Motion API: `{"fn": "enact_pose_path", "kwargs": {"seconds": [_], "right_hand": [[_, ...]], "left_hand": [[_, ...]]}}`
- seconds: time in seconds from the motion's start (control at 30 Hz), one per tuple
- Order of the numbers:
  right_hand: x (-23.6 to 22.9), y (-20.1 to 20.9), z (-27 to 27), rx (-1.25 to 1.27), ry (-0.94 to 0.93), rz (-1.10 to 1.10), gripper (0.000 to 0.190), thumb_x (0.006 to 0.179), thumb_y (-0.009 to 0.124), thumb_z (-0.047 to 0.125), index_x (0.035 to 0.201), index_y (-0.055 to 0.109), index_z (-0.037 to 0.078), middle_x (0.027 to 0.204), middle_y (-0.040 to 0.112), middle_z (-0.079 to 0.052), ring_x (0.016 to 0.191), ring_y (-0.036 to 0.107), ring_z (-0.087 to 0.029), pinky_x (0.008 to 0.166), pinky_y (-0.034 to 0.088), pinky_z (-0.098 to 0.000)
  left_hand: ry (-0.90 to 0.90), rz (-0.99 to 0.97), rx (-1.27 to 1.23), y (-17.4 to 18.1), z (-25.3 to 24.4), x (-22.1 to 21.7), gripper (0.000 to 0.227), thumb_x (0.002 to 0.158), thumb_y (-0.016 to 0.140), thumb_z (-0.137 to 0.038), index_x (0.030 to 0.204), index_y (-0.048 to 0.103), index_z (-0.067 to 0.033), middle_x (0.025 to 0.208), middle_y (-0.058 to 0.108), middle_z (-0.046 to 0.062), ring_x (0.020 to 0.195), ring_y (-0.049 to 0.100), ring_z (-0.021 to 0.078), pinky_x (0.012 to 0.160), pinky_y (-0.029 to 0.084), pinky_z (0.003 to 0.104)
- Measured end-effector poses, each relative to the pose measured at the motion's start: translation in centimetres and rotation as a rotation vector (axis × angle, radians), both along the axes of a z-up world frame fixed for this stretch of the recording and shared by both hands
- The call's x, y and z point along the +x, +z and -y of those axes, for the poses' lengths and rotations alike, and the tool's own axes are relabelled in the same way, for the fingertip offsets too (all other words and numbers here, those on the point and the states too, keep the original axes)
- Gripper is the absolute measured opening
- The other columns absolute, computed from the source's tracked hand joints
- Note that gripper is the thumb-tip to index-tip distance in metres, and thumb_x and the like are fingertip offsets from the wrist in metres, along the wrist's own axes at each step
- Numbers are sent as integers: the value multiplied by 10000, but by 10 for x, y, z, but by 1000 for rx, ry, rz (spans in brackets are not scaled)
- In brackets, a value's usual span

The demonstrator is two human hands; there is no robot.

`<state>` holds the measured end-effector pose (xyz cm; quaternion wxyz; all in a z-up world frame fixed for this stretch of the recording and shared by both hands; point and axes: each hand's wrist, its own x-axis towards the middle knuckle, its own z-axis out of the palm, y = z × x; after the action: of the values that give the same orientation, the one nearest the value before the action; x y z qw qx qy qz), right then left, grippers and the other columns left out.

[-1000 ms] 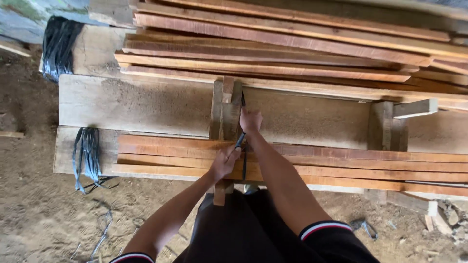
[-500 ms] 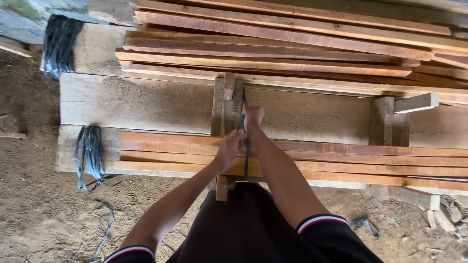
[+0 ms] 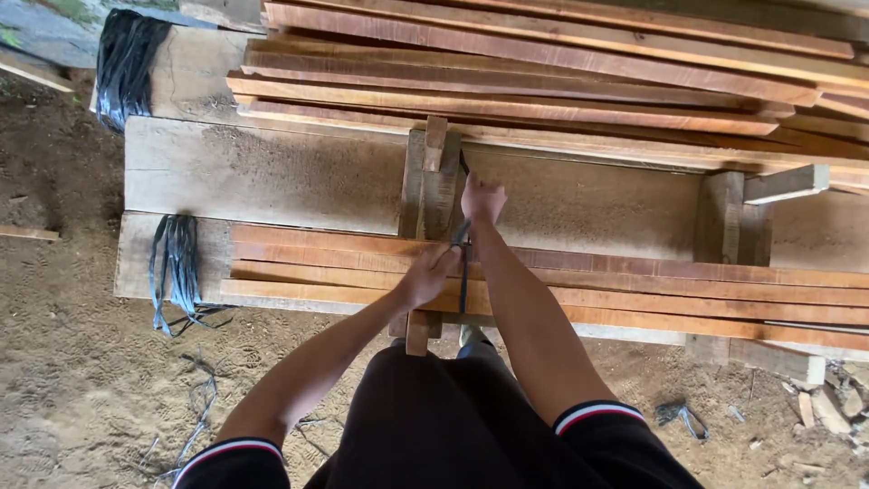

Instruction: Bundling several thin wooden boards together using plastic straps at a workbench.

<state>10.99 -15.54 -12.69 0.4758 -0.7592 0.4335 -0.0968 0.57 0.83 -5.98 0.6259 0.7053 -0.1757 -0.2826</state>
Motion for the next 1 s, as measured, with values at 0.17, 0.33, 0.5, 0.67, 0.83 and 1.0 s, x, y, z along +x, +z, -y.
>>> {"fn": "enact_pose_path", "kwargs": {"seconds": [0.17,0.33,0.5,0.67,0.83,1.0], "right_hand": [[7,-7,-2,-41,113,-106,426,803,602,236,466,524,-11,457,431,-143,519,582,-352,656,500,-519],[6,-21,-2,22,130,-147,427,831,606,245,468,517,39,444,445,-105,489,542,-226,562,449,-446],[1,-30,0,46,147,-244,465,865,627,271,478,547,25,434,424,-152,454,473,-259,530,415,-466],[6,-28,3,91,132,-172,462,902,630,232,483,559,50,424,451,-115,423,415,-198,472,371,-411],[10,-27,-1,40,28,-83,461,803,624,249,417,459,58,419,422,-122,420,500,-321,542,421,-470],[2,27,-6,0,35,64,448,830,603,172,573,237,143,502,179,2,519,274,-86,519,339,-299]], "left_hand": [[20,277,63,30,-1,1,415,1126,431,-261,751,537,-120,565,495,96,490,529,229,507,460,309],[38,249,59,18,-1,8,391,1116,447,-222,761,553,-96,586,520,145,514,553,275,490,468,327],[22,198,29,25,-2,19,376,1091,469,-194,746,562,-76,583,537,185,495,570,311,481,478,330],[8,282,19,32,-2,14,319,1076,519,-144,784,569,-26,623,544,254,520,584,337,489,483,351],[308,-424,-36,42,33,28,384,1034,394,-331,750,544,-120,661,553,22,700,587,177,751,439,307],[426,-398,69,60,61,7,321,1003,428,-339,724,458,-182,613,498,54,624,471,181,639,390,374]]}}
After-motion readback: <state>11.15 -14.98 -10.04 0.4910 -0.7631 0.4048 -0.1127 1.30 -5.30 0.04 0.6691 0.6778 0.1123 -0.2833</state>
